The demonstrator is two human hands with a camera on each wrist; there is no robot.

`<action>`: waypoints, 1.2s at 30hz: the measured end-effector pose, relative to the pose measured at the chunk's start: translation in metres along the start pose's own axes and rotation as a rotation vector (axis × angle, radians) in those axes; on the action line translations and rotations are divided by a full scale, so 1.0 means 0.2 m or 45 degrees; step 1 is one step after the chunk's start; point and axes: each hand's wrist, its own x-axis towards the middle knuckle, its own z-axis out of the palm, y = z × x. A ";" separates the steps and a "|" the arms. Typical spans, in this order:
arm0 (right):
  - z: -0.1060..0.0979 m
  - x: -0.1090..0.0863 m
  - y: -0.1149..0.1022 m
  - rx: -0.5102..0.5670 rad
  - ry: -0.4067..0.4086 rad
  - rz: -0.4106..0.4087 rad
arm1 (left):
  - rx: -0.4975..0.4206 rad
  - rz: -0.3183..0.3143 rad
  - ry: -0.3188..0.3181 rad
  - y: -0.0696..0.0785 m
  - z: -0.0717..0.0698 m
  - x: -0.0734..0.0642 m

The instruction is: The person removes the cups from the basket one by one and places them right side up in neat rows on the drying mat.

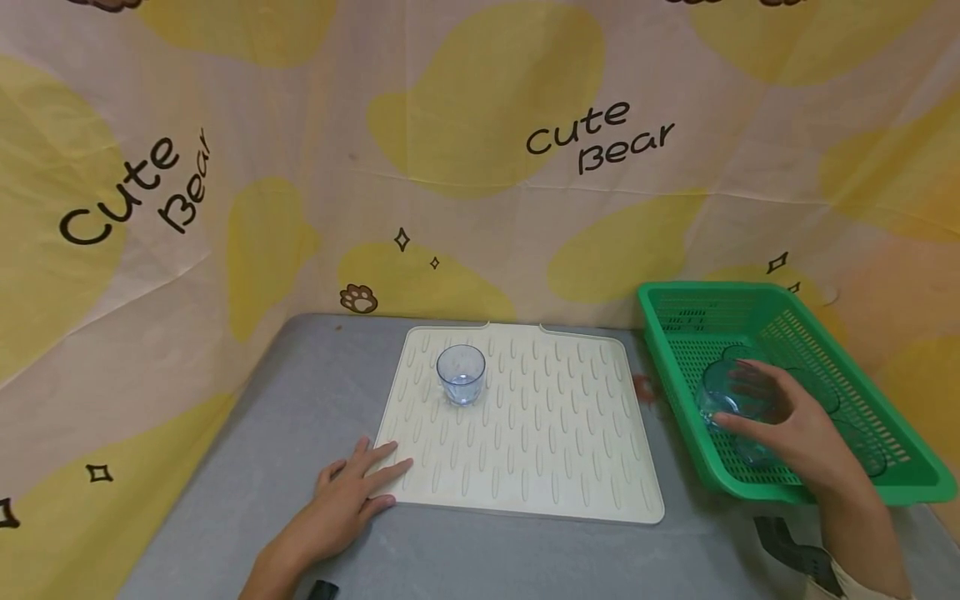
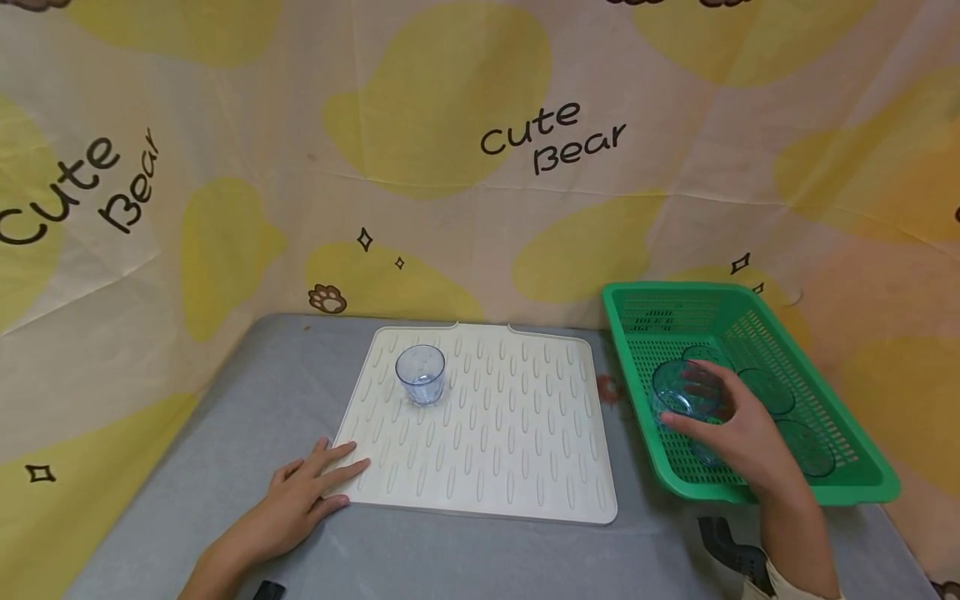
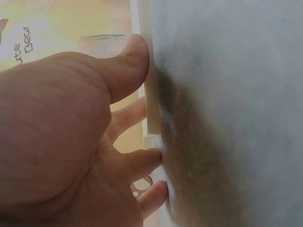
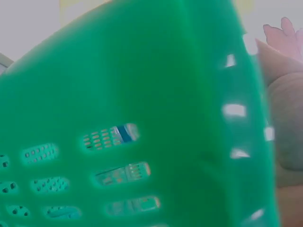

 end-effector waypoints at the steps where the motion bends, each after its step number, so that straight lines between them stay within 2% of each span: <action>1: 0.00 0.00 0.00 -0.003 0.004 -0.004 | 0.000 -0.002 -0.002 0.00 0.00 0.00; 11: -0.03 -0.01 -0.02 -0.082 0.002 0.062 | 0.016 -0.013 -0.010 0.00 0.00 0.00; 18: -0.04 -0.01 -0.05 -0.062 0.026 0.011 | 0.002 -0.016 -0.017 0.00 -0.01 0.01; 25: -0.01 -0.01 -0.11 -0.021 0.025 -0.034 | 0.010 0.005 0.010 -0.01 -0.02 0.01; 29: 0.01 0.00 -0.15 -0.028 0.019 -0.058 | -0.005 -0.013 -0.012 -0.01 -0.02 0.01; 36: 0.10 0.05 -0.22 -0.080 -0.056 0.043 | -0.044 -0.023 -0.029 -0.01 0.00 0.01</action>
